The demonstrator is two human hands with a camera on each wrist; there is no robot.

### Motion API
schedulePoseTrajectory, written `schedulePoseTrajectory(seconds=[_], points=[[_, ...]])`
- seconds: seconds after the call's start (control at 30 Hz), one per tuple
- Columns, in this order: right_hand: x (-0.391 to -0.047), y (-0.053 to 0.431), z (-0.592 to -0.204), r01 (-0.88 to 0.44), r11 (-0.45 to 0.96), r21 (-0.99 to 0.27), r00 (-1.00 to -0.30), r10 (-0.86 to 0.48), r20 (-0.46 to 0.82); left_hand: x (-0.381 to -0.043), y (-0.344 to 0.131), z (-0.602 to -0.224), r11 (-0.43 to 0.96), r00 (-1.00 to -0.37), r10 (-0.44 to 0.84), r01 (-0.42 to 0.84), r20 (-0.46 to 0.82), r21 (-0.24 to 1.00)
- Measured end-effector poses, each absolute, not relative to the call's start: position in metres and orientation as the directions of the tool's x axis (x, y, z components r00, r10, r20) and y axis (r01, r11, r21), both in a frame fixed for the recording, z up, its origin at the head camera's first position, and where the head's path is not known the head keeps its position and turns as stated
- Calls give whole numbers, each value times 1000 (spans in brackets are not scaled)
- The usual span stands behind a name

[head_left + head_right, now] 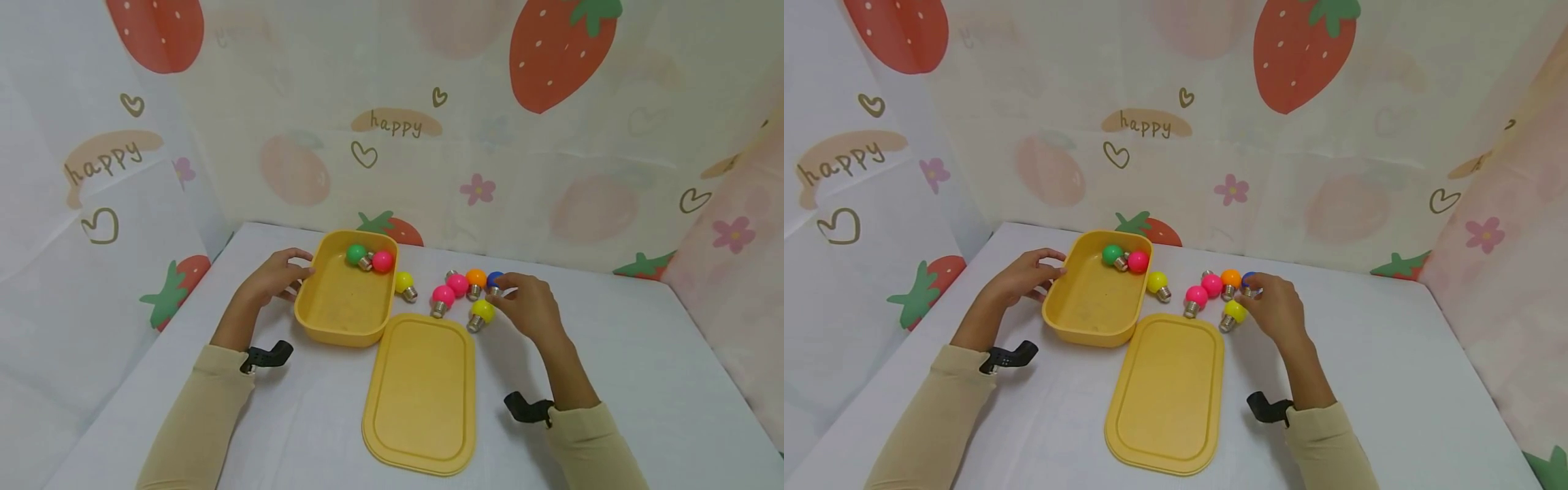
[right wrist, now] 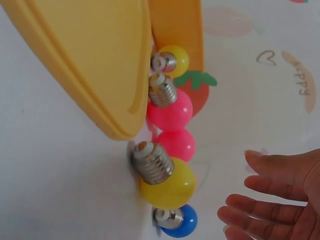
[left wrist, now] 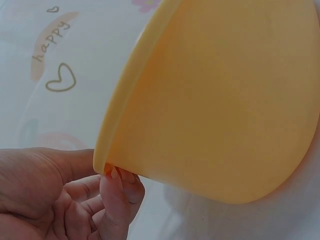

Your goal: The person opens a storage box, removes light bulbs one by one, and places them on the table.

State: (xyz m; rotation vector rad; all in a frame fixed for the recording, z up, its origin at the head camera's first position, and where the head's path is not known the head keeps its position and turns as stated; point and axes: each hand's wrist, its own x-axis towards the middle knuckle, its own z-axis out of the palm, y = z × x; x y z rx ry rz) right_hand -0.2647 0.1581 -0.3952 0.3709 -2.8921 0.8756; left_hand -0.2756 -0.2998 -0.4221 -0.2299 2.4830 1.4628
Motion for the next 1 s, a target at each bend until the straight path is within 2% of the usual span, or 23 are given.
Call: schedulePoseTrajectory(seconds=[0.37, 0.6, 1.0], points=[[-251, 129, -389, -355, 746, -563, -935, -280, 219, -280, -299, -424, 470, -959, 11, -245, -283, 848], [-244, 103, -389, -382, 728, -569, -924, -319, 212, -278, -299, -426, 468, -958, 6, -250, -286, 847], [-256, 56, -371, -515, 670, -534, -855, -445, 266, -275, -303, -423, 447, -965, 19, -226, -261, 866]])
